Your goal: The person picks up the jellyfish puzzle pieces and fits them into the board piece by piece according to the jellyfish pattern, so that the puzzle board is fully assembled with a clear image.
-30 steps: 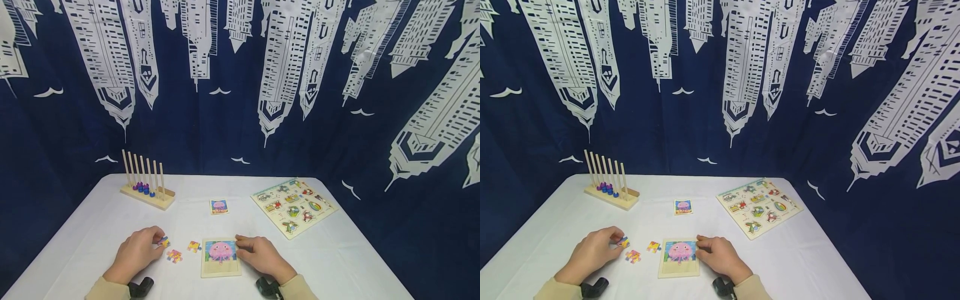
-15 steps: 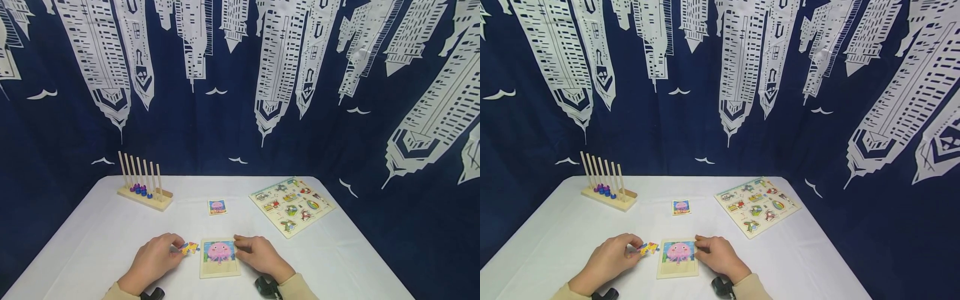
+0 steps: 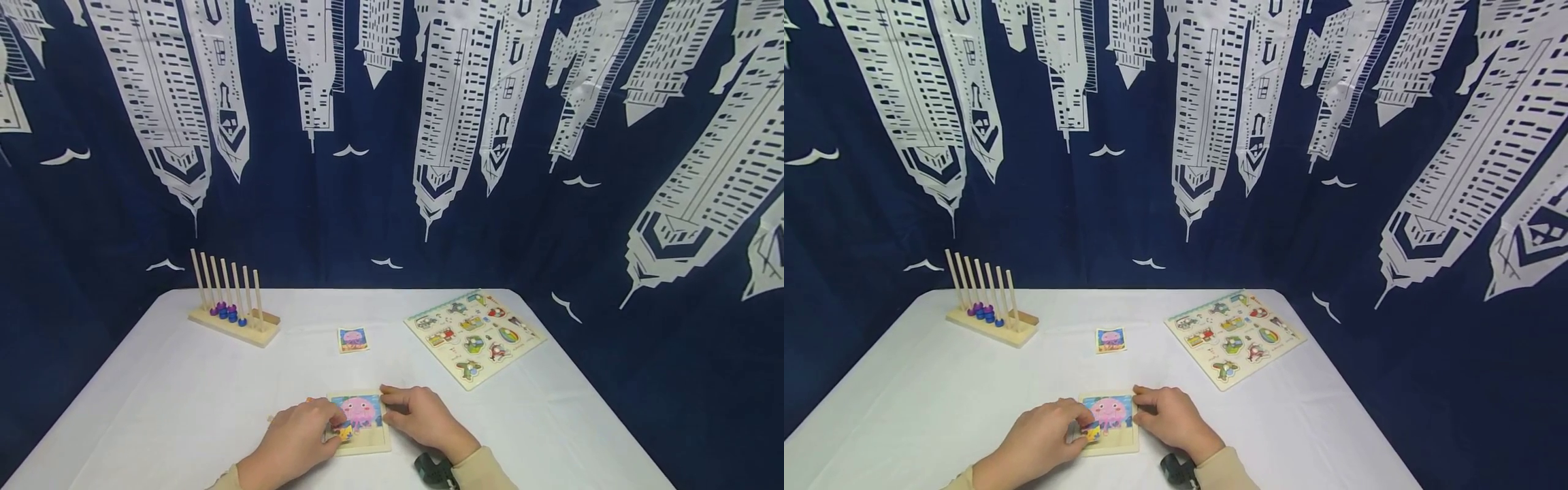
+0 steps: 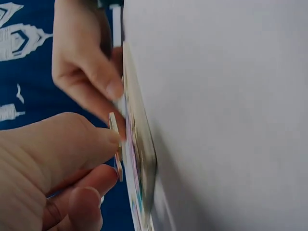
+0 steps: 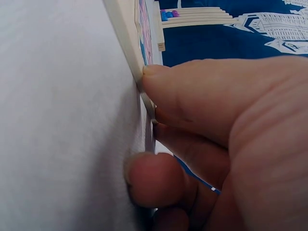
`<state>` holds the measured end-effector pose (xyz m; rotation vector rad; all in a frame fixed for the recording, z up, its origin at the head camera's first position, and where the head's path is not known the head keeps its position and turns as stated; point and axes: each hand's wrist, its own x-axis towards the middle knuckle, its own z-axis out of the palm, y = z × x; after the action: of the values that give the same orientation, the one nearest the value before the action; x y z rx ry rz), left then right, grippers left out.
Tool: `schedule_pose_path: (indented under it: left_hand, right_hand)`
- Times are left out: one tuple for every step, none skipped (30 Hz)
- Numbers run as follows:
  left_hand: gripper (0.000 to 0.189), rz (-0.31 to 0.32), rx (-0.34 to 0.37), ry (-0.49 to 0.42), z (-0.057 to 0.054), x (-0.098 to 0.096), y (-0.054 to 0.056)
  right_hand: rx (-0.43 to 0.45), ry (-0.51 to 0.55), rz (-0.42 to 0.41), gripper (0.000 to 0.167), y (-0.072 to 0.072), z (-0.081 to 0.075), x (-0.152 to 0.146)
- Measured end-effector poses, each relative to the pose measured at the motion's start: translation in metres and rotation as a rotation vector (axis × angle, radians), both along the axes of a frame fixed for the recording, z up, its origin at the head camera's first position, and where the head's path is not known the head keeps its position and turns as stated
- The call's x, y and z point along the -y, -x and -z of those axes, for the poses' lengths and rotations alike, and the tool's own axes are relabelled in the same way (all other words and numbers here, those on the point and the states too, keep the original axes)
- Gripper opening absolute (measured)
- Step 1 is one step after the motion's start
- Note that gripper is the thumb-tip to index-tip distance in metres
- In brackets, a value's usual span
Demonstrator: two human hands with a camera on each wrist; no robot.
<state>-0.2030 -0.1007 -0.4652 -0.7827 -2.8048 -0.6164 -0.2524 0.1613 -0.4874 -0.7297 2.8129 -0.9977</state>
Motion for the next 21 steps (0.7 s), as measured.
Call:
schedule_pose_path:
  left_hand:
    - [0.021,0.017,-0.007,0.003,0.0,-0.004,0.0]
    - [0.021,0.031,-0.016,0.005,0.0,-0.009,0.001]
    - [0.021,0.043,-0.02,0.004,0.001,-0.014,0.001]
    - [0.02,0.049,-0.024,0.0,0.001,-0.019,0.002]
    - [0.019,0.057,-0.028,0.0,0.002,-0.024,0.003]
    - [0.018,0.065,-0.029,-0.002,0.002,-0.028,0.003]
    - [0.017,0.073,-0.031,-0.002,0.003,-0.032,0.004]
    - [0.017,0.077,-0.03,-0.003,0.003,-0.036,0.004]
    - [0.016,0.076,-0.028,-0.002,0.004,-0.039,0.005]
    - [0.016,0.077,-0.028,0.0,0.004,-0.042,0.005]
    - [0.015,0.077,-0.024,0.001,0.005,-0.044,0.006]
    - [0.016,0.076,-0.02,-0.001,0.005,-0.046,0.006]
    - [0.016,0.075,-0.017,-0.003,0.006,-0.047,0.007]
    - [0.016,0.074,-0.014,-0.005,0.006,-0.047,0.007]
    - [0.015,0.076,-0.01,-0.008,0.007,-0.047,0.007]
    - [0.015,0.079,-0.004,-0.011,0.007,-0.047,0.007]
    - [0.015,0.082,0.002,-0.015,0.008,-0.047,0.007]
    - [0.014,0.085,0.004,-0.016,0.008,-0.046,0.007]
    - [0.014,0.091,0.007,-0.017,0.009,-0.046,0.007]
    - [0.014,0.096,0.008,-0.017,0.01,-0.045,0.007]
    - [0.013,0.102,0.011,-0.017,0.01,-0.045,0.007]
  right_hand:
    - [-0.004,-0.002,0.003,0.034,0.0,0.0,0.0]
    - [-0.008,-0.003,0.006,0.034,0.0,0.001,-0.001]
    - [-0.013,-0.003,0.006,0.034,0.0,0.001,-0.001]
    - [-0.017,-0.003,0.008,0.033,0.001,0.001,-0.001]
    - [-0.02,-0.002,0.006,0.033,0.001,0.001,-0.002]
    - [-0.022,0.0,0.005,0.033,0.001,0.001,-0.002]
    - [-0.024,0.002,0.003,0.033,0.001,0.001,-0.002]
    - [-0.025,0.004,0.001,0.033,0.001,0.001,-0.002]
    - [-0.025,0.006,-0.001,0.033,0.001,0.001,-0.002]
    - [-0.024,0.008,-0.002,0.033,0.001,0.0,-0.001]
    - [-0.023,0.01,-0.002,0.033,0.001,0.0,-0.001]
    - [-0.02,0.012,-0.002,0.033,0.0,0.0,-0.001]
    - [-0.019,0.012,-0.001,0.033,0.0,0.0,-0.001]
    - [-0.017,0.012,0.0,0.033,0.0,0.0,-0.001]
    - [-0.016,0.011,0.0,0.033,0.0,0.0,-0.001]
    - [-0.015,0.009,0.001,0.033,0.0,0.0,0.0]
    - [-0.015,0.008,0.002,0.033,0.0,-0.001,0.0]
    - [-0.014,0.006,0.002,0.033,0.0,-0.001,0.0]
    - [-0.013,0.006,0.001,0.033,0.0,-0.001,0.0]
    - [-0.01,0.006,0.0,0.033,0.0,-0.001,0.0]
    - [-0.009,0.005,-0.002,0.033,0.0,-0.001,0.0]
